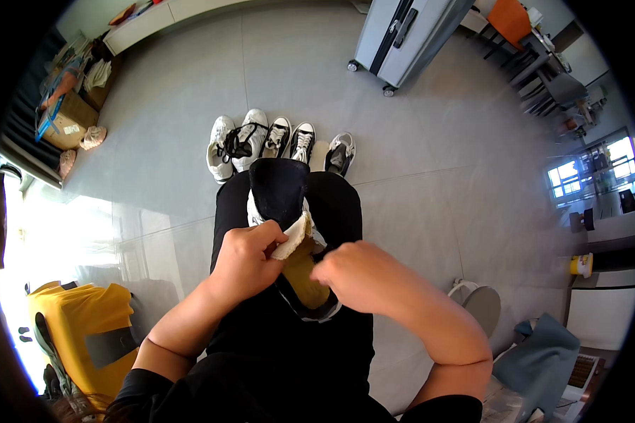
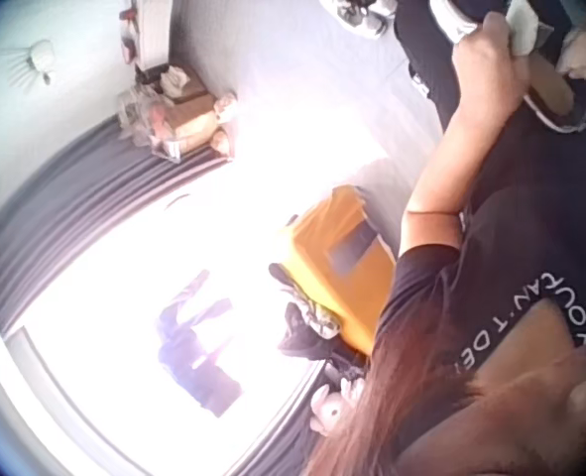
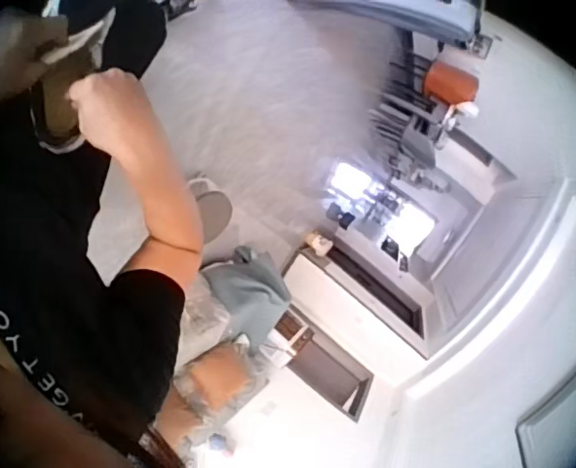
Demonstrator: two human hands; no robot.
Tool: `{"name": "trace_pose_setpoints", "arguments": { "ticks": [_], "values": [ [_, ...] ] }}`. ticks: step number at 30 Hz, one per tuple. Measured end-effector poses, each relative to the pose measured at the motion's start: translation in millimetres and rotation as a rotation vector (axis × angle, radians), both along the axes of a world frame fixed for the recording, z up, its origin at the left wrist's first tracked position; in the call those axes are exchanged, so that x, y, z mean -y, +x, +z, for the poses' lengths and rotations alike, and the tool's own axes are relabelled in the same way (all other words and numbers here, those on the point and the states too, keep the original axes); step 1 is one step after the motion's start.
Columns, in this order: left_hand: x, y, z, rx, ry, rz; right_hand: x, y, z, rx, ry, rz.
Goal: The person laces a black sneaker by hand while it rests on their lap, then uses a yellow cloth to wipe and clean the exterior and interior of a white and gray sneaker.
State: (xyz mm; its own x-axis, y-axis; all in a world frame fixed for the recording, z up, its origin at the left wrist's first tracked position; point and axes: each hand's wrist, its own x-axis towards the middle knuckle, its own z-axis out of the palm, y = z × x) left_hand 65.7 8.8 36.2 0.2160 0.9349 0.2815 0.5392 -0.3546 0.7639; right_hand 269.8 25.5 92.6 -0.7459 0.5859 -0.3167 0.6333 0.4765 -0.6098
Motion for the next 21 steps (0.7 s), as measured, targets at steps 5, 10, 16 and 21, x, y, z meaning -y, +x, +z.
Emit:
{"name": "trace_pose_setpoints", "arguments": {
  "ticks": [5, 10, 16, 21],
  "values": [
    [-1.3, -5.9, 1.9, 0.311, -0.316, -0.116, 14.1, 20.5, -28.8, 0.135, -0.146, 0.050],
    [4.1, -2.7, 0.2, 0.376, -0.386, -0.181, 27.9, 24.3, -26.9, 0.227, -0.088, 0.084],
    [-2.1, 0.0, -2.8, 0.337, -0.306, -0.165, 17.8, -7.6, -28.2, 0.386, 0.024, 0.327],
    [-7.4, 10.5, -7.4, 0.313, -0.246, -0.093, 13.6, -29.5, -29.3, 0.392, 0.013, 0.531]
  ]
}}
